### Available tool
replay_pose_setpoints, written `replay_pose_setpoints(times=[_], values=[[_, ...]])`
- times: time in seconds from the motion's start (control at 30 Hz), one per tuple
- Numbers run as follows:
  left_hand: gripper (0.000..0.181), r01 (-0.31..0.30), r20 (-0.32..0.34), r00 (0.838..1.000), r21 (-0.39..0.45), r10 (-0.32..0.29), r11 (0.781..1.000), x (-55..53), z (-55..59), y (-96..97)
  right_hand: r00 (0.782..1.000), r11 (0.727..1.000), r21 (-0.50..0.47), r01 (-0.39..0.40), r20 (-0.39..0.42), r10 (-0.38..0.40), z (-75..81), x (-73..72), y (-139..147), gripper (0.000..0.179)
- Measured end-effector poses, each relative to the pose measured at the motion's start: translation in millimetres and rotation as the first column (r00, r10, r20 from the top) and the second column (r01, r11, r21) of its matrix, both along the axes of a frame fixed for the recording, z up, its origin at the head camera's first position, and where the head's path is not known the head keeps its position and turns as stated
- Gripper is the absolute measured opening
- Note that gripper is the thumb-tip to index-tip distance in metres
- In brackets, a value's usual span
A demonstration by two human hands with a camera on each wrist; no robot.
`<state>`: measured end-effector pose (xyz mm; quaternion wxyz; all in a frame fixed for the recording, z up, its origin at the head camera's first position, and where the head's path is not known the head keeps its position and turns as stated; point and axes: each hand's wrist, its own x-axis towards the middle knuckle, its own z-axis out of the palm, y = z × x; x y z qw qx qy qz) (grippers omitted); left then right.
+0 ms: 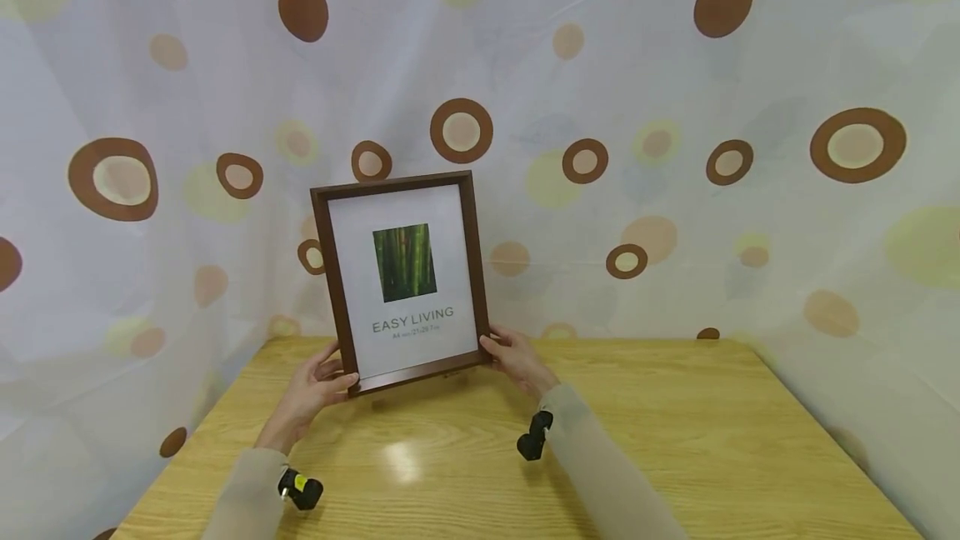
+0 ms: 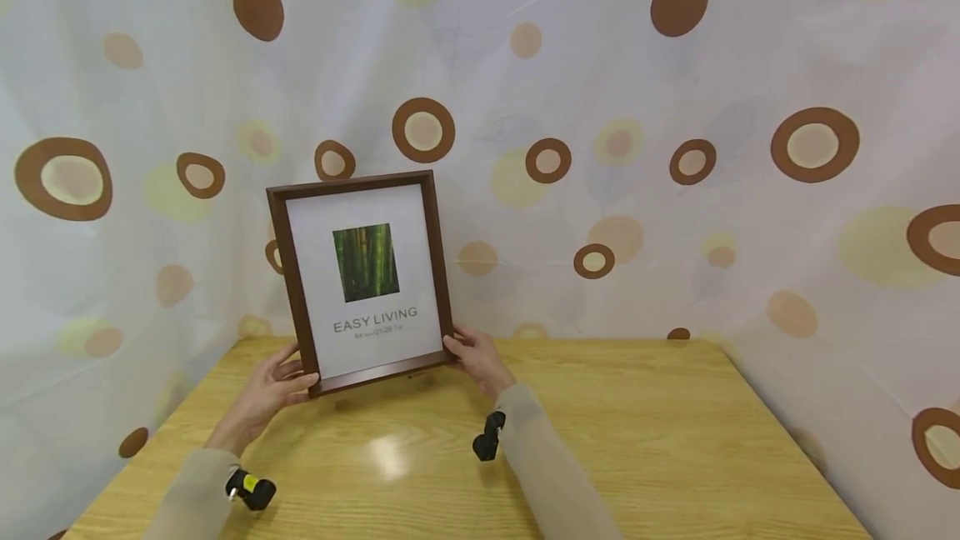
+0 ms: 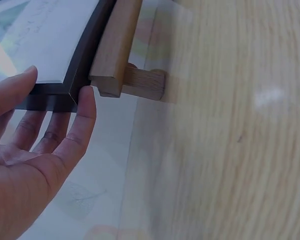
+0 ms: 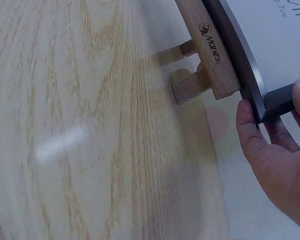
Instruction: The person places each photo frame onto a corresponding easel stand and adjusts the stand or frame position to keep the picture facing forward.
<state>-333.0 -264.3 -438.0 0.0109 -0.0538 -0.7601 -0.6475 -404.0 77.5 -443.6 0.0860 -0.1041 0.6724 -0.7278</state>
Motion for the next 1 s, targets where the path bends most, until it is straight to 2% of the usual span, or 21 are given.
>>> replay_pose_setpoints(times=[0.17, 0.27, 0.37, 0.63, 1.0], values=[[0.071, 0.014, -0.012, 1.0, -0.028, -0.015, 1.0, -2.8, -5.0, -0.2, 1.0, 1.0, -0.001, 0.002, -0.009, -0.002, -2.4, -1.3, -1.4, 0.049], [0.062, 0.027, -0.016, 0.999, -0.095, -0.028, 0.995, -2.4, -5.6, 2.3, 1.0, 0.999, 0.017, -0.027, -0.011, 0.027, -4.6, -0.1, -2.6, 0.049], [0.054, 0.043, -0.01, 0.999, -0.125, -0.045, 0.991, -2.0, -5.8, 6.7, 0.998, 0.998, 0.02, -0.058, -0.008, 0.058, -8.1, 0.9, -5.1, 0.049], [0.05, 0.006, 0.055, 0.998, -0.092, -0.001, 0.996, -3.9, -10.6, 13.5, 0.999, 0.999, -0.014, -0.048, 0.015, 0.048, -16.3, 1.4, -11.6, 0.047], [0.046, -0.062, 0.083, 0.994, -0.102, 0.071, 0.993, -6.2, -12.9, 17.9, 1.0, 0.997, 0.073, -0.009, 0.027, 0.007, -18.7, 0.5, -13.1, 0.05]])
